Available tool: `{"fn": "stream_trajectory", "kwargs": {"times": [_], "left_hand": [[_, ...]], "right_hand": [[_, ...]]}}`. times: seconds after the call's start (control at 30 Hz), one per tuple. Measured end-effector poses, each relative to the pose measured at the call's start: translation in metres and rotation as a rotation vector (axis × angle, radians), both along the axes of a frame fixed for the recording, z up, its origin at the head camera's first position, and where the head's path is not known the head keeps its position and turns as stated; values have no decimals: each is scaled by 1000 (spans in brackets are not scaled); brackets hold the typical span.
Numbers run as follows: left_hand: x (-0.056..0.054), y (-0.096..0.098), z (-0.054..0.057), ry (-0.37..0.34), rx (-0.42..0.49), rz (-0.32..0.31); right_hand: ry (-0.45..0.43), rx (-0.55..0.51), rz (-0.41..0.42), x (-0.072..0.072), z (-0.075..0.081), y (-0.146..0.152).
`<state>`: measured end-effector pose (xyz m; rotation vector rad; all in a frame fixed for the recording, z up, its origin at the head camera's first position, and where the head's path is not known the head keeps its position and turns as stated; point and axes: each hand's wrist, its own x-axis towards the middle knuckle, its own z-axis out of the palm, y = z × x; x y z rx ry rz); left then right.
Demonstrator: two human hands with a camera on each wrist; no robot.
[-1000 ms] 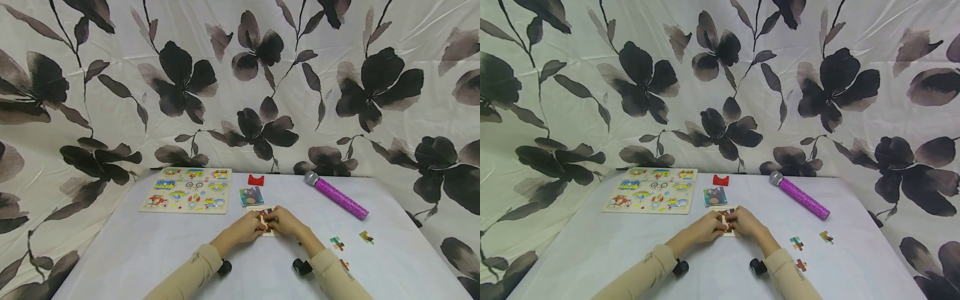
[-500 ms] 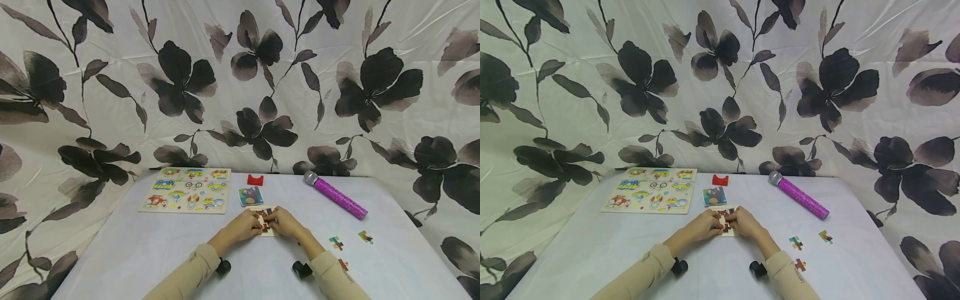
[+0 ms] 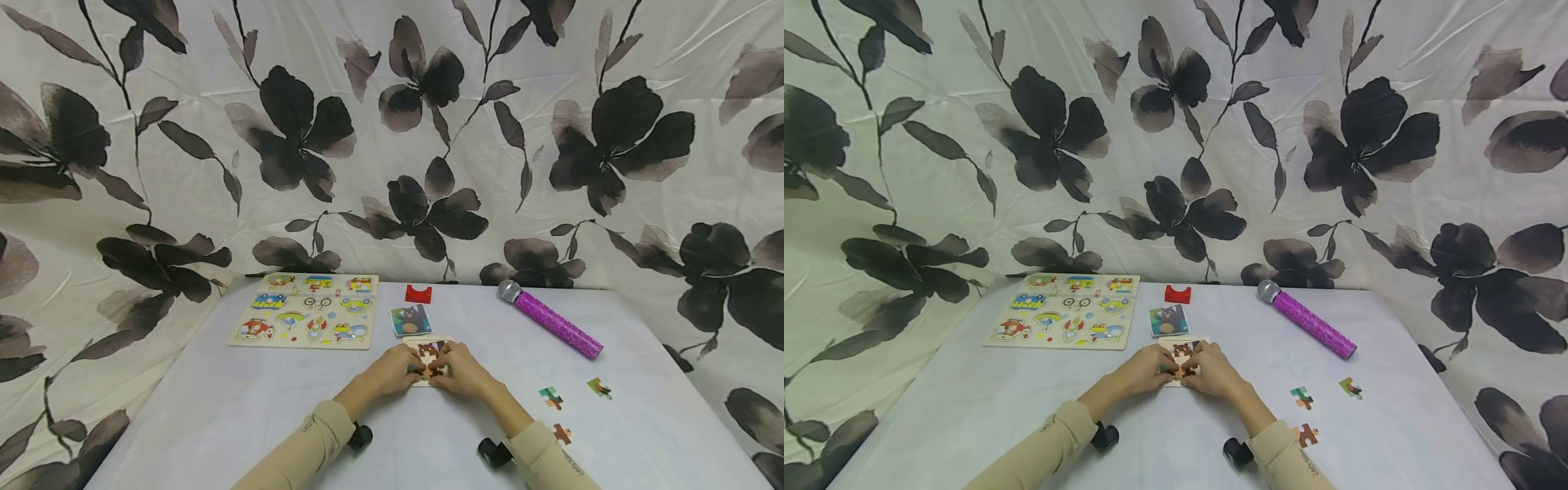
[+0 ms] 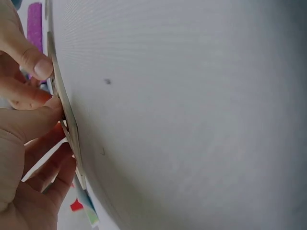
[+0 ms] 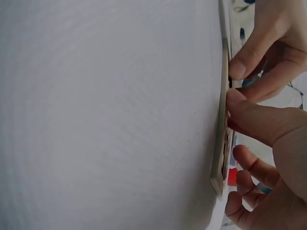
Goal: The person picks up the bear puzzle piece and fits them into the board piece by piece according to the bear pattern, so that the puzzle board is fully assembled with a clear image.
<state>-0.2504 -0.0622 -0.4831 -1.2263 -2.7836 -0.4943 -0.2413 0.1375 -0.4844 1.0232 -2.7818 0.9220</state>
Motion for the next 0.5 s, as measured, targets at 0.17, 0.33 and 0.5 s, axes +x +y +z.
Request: {"fn": "stream_trajectory", "kwargs": {"times": [0.17, 0.33, 0.5], "left_hand": [[0, 2, 1, 34, -30, -20], [1, 5, 2, 150, -79, -69], [3, 8, 4, 148, -74, -45]], "right_hand": [[88, -33, 43, -3, -7, 2], [110, -9, 4, -1, -3, -1], [86, 64, -36, -1, 1, -2]]}}
